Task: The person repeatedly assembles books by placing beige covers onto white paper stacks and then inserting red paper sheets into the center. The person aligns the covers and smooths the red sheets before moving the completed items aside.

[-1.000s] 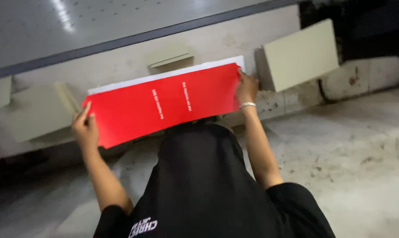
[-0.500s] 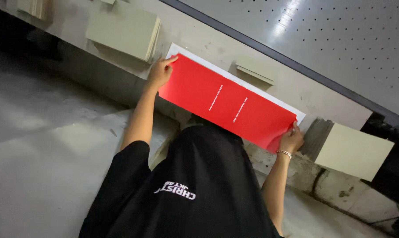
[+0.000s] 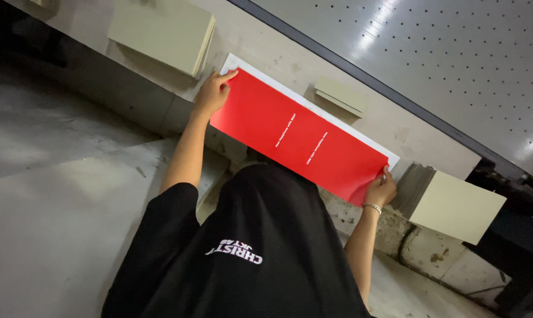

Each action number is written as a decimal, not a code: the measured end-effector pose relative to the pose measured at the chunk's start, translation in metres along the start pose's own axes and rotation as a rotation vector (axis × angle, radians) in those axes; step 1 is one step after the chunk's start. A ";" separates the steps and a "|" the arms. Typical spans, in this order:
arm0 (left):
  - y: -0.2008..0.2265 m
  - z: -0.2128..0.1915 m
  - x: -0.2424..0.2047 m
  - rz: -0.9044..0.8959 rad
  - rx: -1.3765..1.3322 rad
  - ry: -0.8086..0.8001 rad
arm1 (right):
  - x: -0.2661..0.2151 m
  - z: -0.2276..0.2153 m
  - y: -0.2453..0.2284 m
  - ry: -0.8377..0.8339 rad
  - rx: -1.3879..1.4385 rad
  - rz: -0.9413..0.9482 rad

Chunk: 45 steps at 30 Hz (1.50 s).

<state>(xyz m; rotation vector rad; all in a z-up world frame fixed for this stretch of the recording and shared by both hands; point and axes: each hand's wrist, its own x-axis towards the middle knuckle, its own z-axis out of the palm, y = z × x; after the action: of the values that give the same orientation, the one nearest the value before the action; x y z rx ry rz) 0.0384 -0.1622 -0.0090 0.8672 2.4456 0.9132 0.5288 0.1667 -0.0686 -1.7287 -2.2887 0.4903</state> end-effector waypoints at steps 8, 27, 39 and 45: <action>0.002 0.001 0.000 -0.035 -0.004 0.014 | 0.001 -0.002 0.000 -0.010 0.027 -0.011; 0.033 0.019 0.006 -0.195 0.543 0.091 | 0.005 0.011 0.013 0.089 -0.025 -0.125; 0.185 0.061 -0.045 0.400 0.232 -0.104 | -0.017 -0.018 -0.034 0.062 -0.368 -0.030; 0.023 0.060 0.000 0.162 0.578 0.021 | -0.016 -0.023 -0.054 0.012 -0.344 0.121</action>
<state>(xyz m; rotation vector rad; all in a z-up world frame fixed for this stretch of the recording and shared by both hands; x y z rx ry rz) 0.0801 -0.1217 -0.0357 1.2594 2.7304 0.2461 0.4946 0.1414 -0.0260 -2.0261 -2.3788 0.1070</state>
